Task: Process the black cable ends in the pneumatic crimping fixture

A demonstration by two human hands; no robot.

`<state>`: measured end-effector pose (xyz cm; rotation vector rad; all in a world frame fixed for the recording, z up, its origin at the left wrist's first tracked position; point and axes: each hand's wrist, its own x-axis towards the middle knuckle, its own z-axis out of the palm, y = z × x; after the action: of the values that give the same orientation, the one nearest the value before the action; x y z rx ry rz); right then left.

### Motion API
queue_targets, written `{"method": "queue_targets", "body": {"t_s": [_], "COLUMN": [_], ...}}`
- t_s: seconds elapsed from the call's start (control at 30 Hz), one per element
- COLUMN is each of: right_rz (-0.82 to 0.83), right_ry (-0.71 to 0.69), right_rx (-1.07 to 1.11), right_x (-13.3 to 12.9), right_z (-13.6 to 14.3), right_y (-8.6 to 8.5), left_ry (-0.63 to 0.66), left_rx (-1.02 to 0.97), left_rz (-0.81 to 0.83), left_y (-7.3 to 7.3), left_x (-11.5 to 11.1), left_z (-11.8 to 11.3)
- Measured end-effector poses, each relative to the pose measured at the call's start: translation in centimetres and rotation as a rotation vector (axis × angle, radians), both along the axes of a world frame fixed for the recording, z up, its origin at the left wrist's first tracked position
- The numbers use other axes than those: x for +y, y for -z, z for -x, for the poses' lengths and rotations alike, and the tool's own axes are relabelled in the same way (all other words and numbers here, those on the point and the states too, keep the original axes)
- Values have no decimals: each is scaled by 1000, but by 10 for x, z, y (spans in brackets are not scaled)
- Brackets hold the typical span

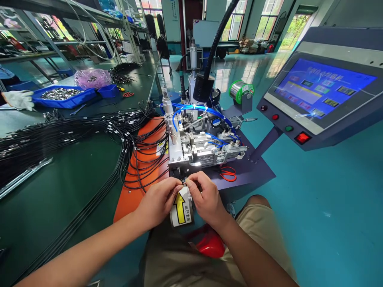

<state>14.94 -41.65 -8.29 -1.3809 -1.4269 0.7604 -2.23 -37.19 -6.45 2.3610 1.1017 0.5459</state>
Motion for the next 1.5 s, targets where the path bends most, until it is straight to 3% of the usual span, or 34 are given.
{"method": "queue_targets", "body": {"t_s": [0.13, 0.37, 0.53, 0.73, 0.87, 0.93, 1.07, 1.23, 1.5], "right_rz": [152, 160, -3, -228, 2, 104, 161, 223, 222], "right_ry": [-77, -60, 36, 93, 23, 61, -53, -214, -220], "right_rx": [240, 218, -41, -249, -125, -31, 92, 152, 131], "right_x": [-1, -3, -7, -10, -7, -3, 6, 8, 13], "right_z": [-8, -8, -1, 13, -1, -13, -28, -26, -22], "right_y": [8, 9, 1, 7, 0, -3, -7, -13, -18], "left_ry": [-17, 6, 12, -1, 23, 36, 40, 55, 65], "left_rx": [89, 115, 117, 91, 104, 115, 120, 122, 113], "left_rz": [-133, -210, -211, -220, -231, -231, -238, -241, -266], "left_y": [10, 12, 12, 13, 15, 15, 16, 16, 17], "left_x": [2, 1, 1, 1, 1, 1, 1, 1, 2], "left_z": [2, 2, 2, 2, 3, 3, 3, 3, 3]}}
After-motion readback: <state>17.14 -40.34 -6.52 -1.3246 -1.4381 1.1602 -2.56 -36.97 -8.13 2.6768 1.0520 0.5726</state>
